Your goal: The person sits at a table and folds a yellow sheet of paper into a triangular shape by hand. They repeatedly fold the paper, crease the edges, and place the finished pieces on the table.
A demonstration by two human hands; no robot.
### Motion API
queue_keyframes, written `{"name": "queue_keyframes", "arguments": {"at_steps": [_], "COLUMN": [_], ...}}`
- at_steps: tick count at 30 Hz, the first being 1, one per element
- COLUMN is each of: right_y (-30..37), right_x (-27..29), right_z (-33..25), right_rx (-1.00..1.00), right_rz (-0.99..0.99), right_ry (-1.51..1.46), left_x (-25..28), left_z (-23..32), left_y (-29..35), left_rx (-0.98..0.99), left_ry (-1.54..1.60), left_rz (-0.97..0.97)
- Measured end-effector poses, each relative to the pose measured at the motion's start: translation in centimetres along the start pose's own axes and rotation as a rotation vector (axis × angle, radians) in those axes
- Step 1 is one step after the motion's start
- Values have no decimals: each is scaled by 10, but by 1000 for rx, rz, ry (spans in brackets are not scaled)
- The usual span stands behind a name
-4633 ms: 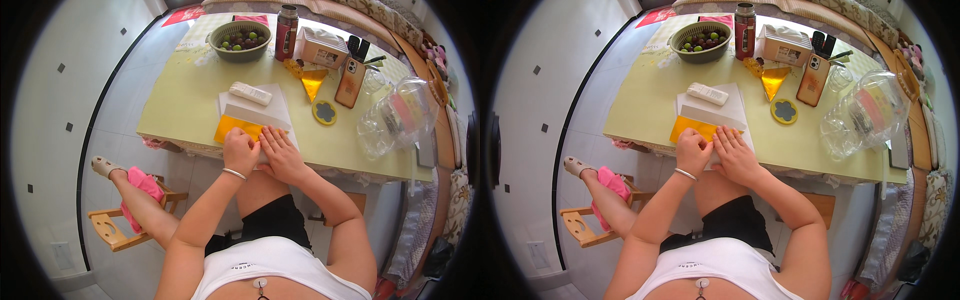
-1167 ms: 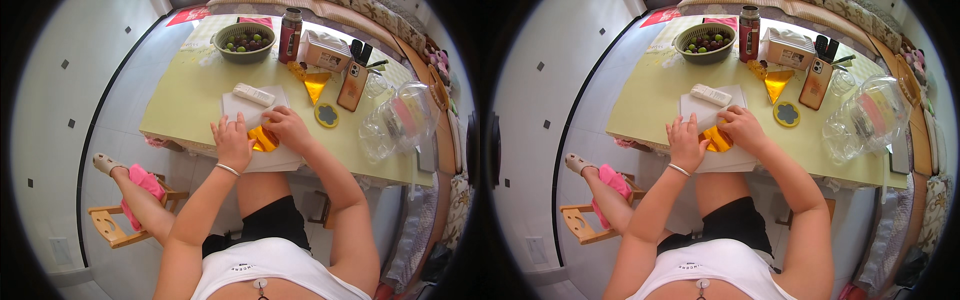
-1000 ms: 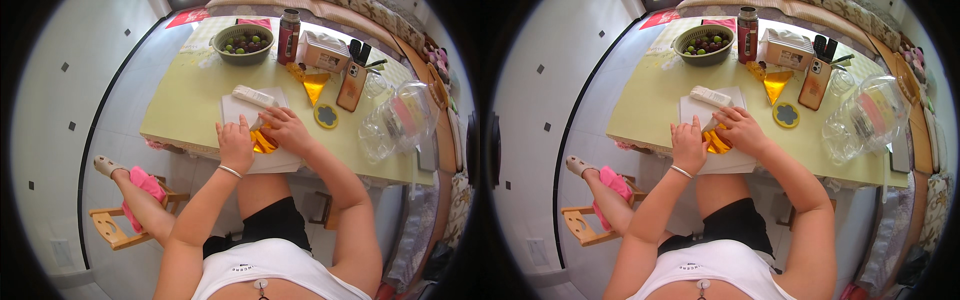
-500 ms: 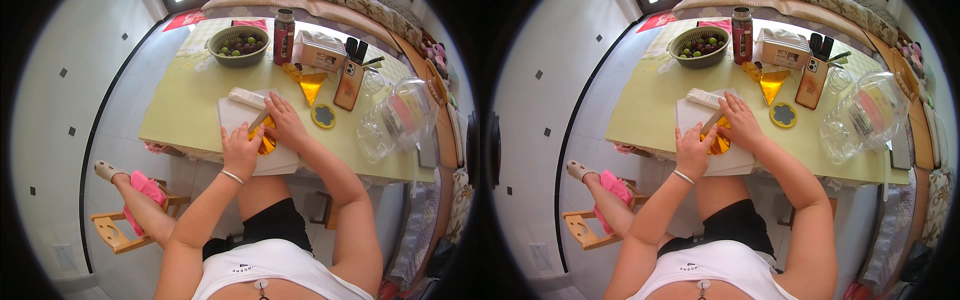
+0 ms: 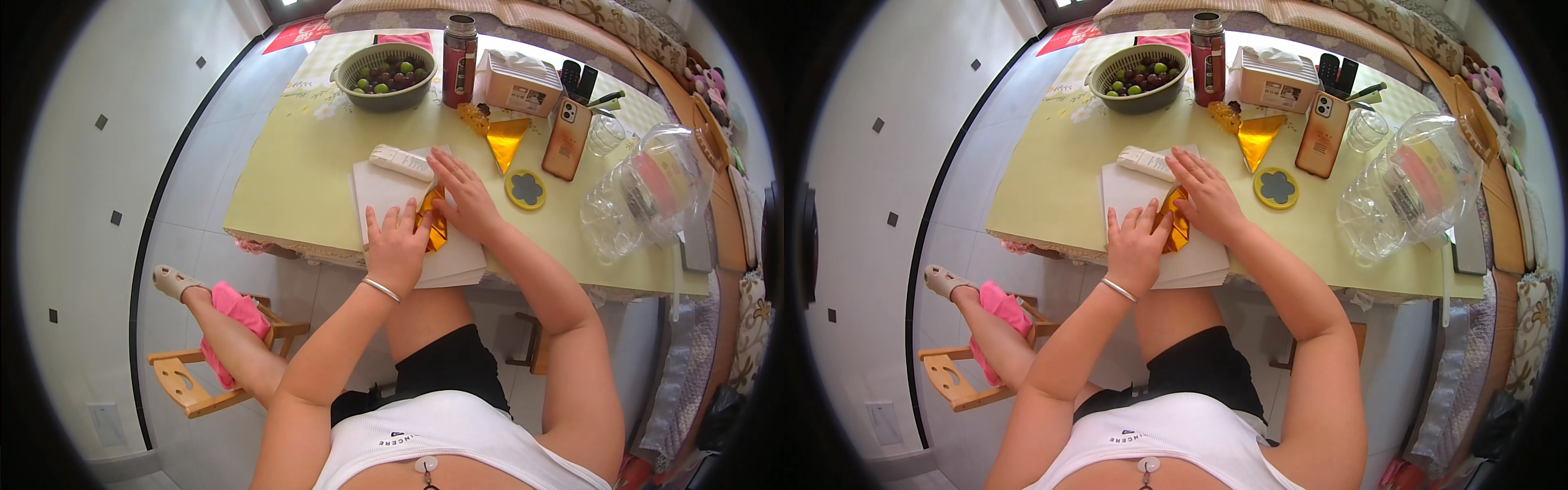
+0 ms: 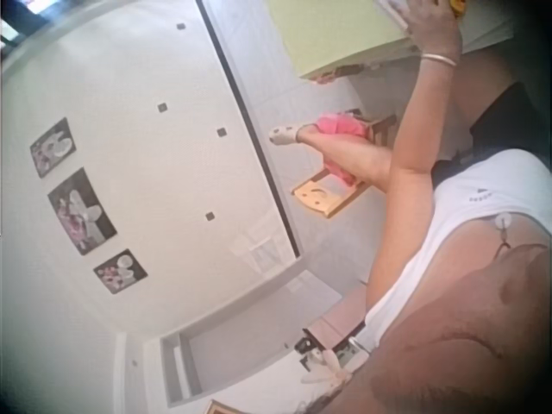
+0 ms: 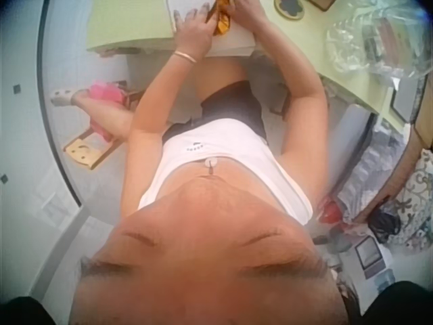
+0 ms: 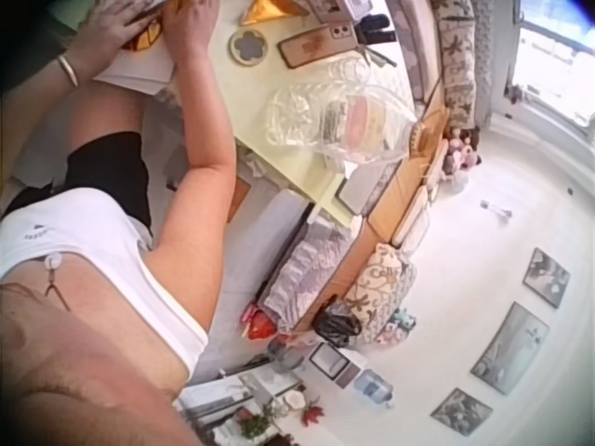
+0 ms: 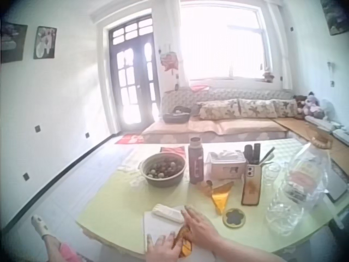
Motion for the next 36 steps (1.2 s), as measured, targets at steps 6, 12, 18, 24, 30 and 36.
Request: {"name": "queue_keyframes", "arguments": {"at_steps": [6, 12, 18, 24, 30, 36], "right_y": [6, 29, 31, 30, 10, 19], "right_x": [6, -4, -9, -3, 11, -18], "right_z": [13, -3, -12, 7, -25, -8], "right_rx": [-38, 251, 229, 9, 201, 218], "right_rz": [118, -132, -218, -134, -63, -280], "right_ry": [21, 46, 175, 41, 326, 220], "left_x": [-4, -4, -5, -6, -10, 4], "left_z": [0, -4, -3, -4, 1, 8], "left_y": [-2, -3, -5, -3, -1, 1], "left_rx": [-4, 14, 28, 42, 4, -49], "left_ry": [1, 5, 4, -12, -66, -13], "left_rz": [-42, -87, -155, -133, -79, 89]}}
Point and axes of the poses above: each hand's wrist, its own y-axis away from the middle knuckle, its own x-axis out of the back of the hand, z = x × y, the point moved 8 cm from there along -y, towards the middle knuckle, and after that the axes turned 2 degrees about -y, right-handed, at the moved point
